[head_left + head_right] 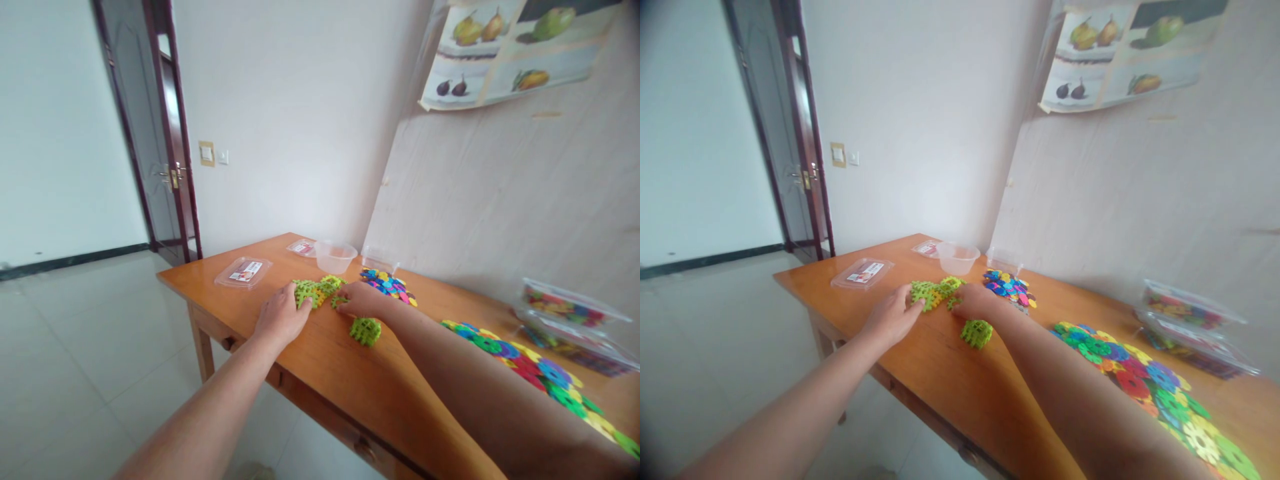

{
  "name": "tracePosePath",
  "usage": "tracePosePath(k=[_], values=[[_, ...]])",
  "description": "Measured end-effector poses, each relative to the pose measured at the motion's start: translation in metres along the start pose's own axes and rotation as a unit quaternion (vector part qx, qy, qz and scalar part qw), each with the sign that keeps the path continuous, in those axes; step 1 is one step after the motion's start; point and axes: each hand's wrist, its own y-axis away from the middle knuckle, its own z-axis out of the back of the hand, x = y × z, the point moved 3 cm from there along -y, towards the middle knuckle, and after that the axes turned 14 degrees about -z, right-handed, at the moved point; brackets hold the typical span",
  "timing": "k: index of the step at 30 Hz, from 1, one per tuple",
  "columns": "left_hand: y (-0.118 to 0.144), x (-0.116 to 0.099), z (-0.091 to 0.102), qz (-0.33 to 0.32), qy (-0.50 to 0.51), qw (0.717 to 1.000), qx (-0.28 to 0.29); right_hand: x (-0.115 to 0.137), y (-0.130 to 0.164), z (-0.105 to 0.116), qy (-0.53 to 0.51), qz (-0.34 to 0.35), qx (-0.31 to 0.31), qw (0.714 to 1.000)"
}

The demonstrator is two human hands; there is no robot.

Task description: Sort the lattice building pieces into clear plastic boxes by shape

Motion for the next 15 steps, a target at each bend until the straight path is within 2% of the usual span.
tracePosePath(k=[5, 10, 15], values=[[0.0, 0.001, -0.001, -0.004, 0.004, 1.0, -0.008, -0.007, 0.007, 0.014, -0.002, -0.025, -0.028, 0.999], [-0.001, 0.003, -0.003, -0.004, 0.008, 1.0, -0.006, -0.028, 0.047, 0.03, -0.031, -0.066, -0.066, 0.995], [-0.002, 0.005, -0.007, -0.005, 0.02, 1.0, -0.015, -0.033, 0.087, 0.02, -0.003, -0.08, -0.084, 0.993]])
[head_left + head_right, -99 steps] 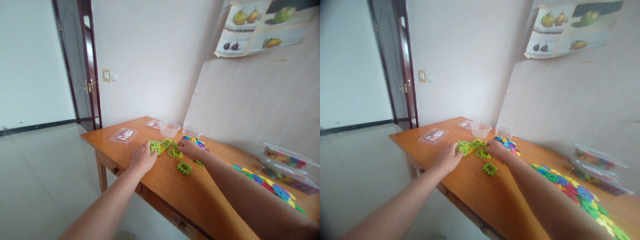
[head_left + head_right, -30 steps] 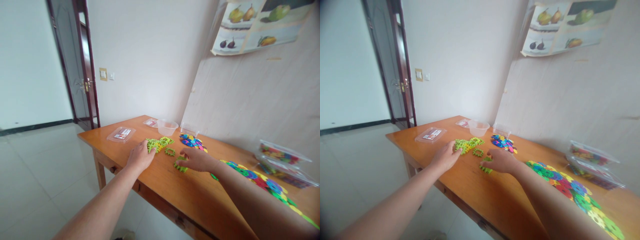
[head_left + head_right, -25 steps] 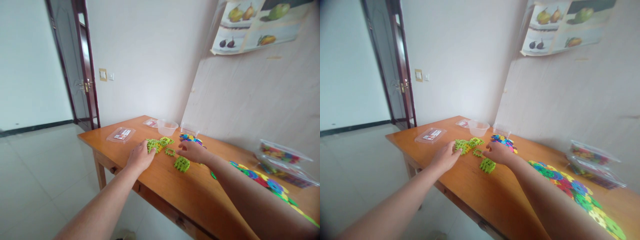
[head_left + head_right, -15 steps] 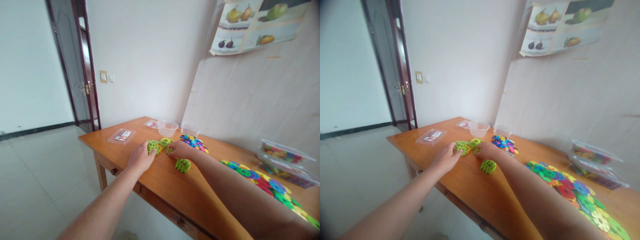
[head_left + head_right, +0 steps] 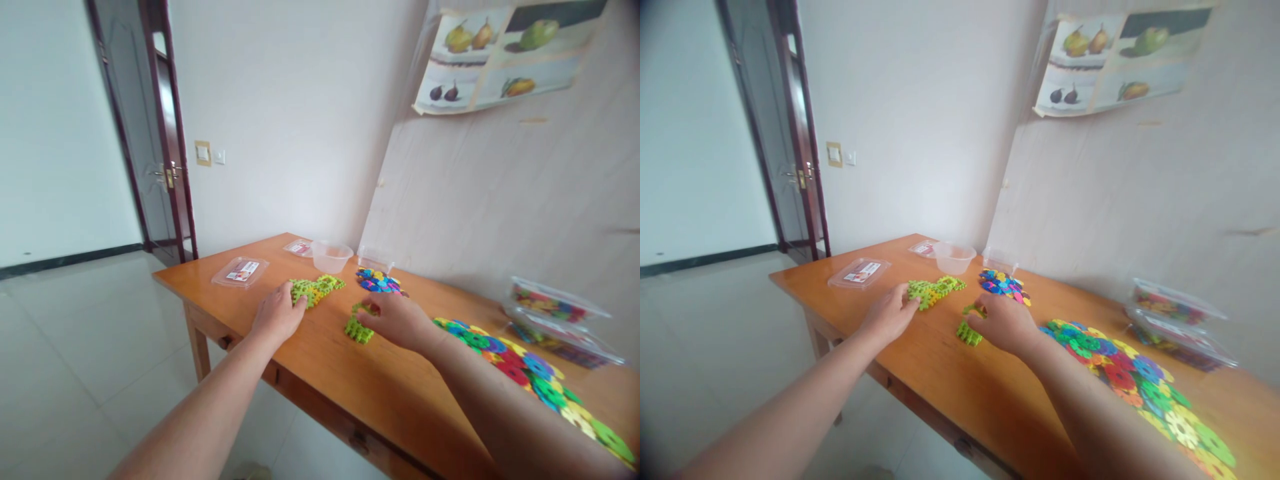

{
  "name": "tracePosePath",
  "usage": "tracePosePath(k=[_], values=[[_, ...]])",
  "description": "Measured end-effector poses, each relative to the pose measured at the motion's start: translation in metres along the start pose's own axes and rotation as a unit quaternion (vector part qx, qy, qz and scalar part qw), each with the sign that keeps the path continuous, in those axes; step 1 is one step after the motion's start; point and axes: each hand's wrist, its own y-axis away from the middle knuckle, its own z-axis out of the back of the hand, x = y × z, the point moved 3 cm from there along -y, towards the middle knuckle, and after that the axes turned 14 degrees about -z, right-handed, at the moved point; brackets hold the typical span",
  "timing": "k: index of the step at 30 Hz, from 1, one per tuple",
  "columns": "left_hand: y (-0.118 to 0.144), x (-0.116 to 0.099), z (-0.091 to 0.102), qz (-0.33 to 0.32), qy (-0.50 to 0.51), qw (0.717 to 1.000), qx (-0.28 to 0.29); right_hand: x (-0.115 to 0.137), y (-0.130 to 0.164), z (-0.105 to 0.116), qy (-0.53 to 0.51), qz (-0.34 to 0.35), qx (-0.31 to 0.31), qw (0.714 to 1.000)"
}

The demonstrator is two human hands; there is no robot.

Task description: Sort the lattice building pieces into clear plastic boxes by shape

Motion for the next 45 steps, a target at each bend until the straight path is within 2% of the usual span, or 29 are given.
tracePosePath(k=[3, 6, 9, 12, 17, 20, 25, 31, 35, 41, 45], values=[[-0.001, 0.002, -0.001, 0.004, 0.003, 1.0, -0.003, 0.002, 0.011, -0.006, 0.015, 0.012, 0.006, 1.0], [-0.001, 0.004, -0.001, -0.003, 0.015, 1.0, -0.009, 0.0, 0.017, 0.001, -0.01, 0.003, -0.015, 1.0], [-0.001, 0.005, 0.001, -0.007, 0.025, 1.0, -0.016, -0.011, 0.031, 0.016, -0.042, -0.012, -0.047, 0.998], [-0.001, 0.006, 0.001, -0.016, 0.031, 0.999, -0.027, -0.03, 0.058, 0.019, -0.063, -0.021, -0.045, 0.997], [0.0, 0.004, 0.004, -0.058, 0.014, 0.997, -0.046, -0.065, 0.109, -0.006, -0.093, 0.006, 0.022, 0.995], [0.002, 0.0, 0.009, -0.071, -0.019, 0.996, -0.049, -0.078, 0.124, -0.018, -0.098, 0.041, 0.033, 0.994], [0.007, -0.014, 0.016, -0.127, -0.067, 0.989, -0.047, -0.081, 0.128, -0.019, -0.089, 0.089, -0.006, 0.992], [0.015, -0.031, 0.019, -0.166, -0.084, 0.982, -0.014, -0.08, 0.124, -0.021, -0.088, 0.116, -0.014, 0.989], [0.022, -0.05, 0.005, -0.169, -0.021, 0.985, 0.027, -0.083, 0.122, -0.024, -0.108, 0.125, -0.018, 0.986], [0.024, -0.091, -0.025, -0.113, 0.085, 0.987, 0.071, -0.084, 0.119, -0.025, -0.123, 0.119, -0.019, 0.985], [0.017, -0.102, -0.039, -0.078, 0.102, 0.988, 0.086, -0.084, 0.118, -0.025, -0.126, 0.12, -0.028, 0.984]])
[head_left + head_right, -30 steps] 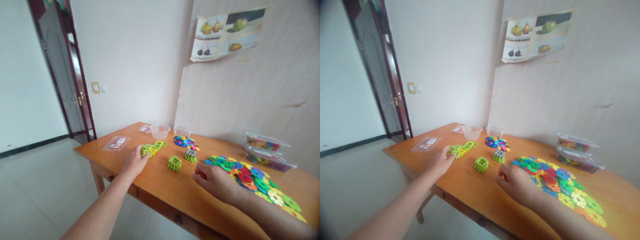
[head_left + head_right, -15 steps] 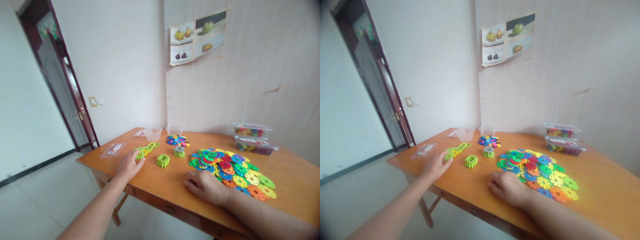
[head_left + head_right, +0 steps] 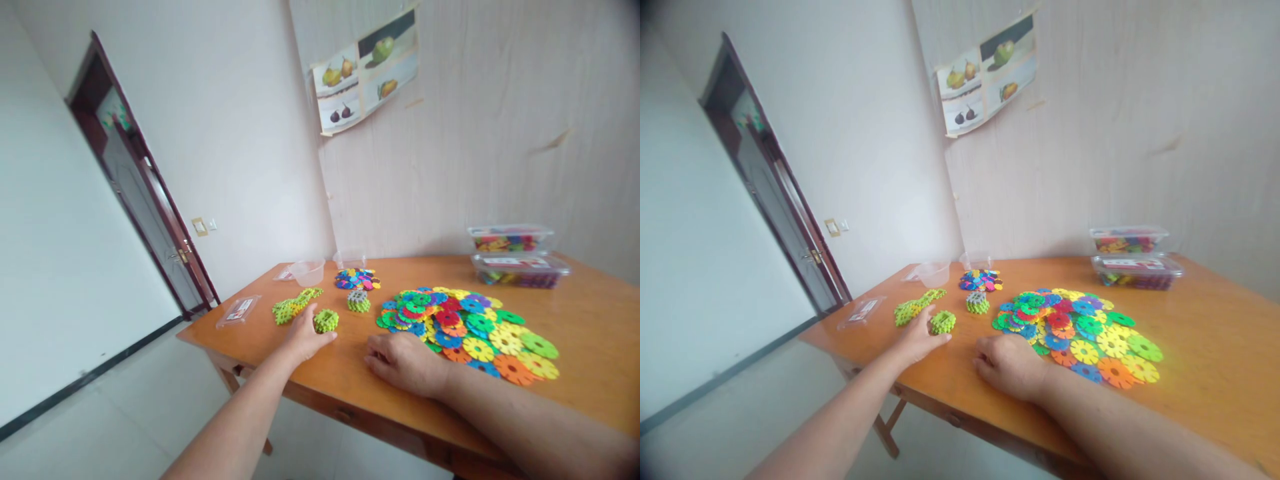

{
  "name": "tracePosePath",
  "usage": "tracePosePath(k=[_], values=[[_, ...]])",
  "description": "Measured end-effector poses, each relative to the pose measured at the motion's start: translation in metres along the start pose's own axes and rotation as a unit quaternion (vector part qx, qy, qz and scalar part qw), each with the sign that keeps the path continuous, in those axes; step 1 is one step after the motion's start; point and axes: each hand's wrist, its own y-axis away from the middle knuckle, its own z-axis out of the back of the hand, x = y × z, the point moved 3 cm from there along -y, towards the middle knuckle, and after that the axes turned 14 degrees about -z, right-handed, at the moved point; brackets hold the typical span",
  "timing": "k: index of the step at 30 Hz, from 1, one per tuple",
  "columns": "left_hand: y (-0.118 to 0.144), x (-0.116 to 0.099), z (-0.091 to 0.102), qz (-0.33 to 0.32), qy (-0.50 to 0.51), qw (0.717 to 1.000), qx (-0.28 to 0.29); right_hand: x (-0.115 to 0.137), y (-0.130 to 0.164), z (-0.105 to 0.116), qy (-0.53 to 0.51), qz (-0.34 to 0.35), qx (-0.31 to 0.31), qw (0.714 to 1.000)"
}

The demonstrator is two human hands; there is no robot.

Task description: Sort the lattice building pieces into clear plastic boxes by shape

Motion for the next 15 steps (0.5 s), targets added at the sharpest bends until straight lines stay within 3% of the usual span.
tracePosePath(k=[7, 15], values=[[-0.013, 0.01, -0.011, 0.02, -0.035, 0.999, -0.004, 0.001, 0.001, 0.0, -0.005, -0.009, -0.003, 1.0], [-0.044, 0.004, -0.021, 0.039, -0.101, 0.994, -0.032, -0.001, 0.0, -0.004, -0.022, -0.009, -0.02, 1.0]])
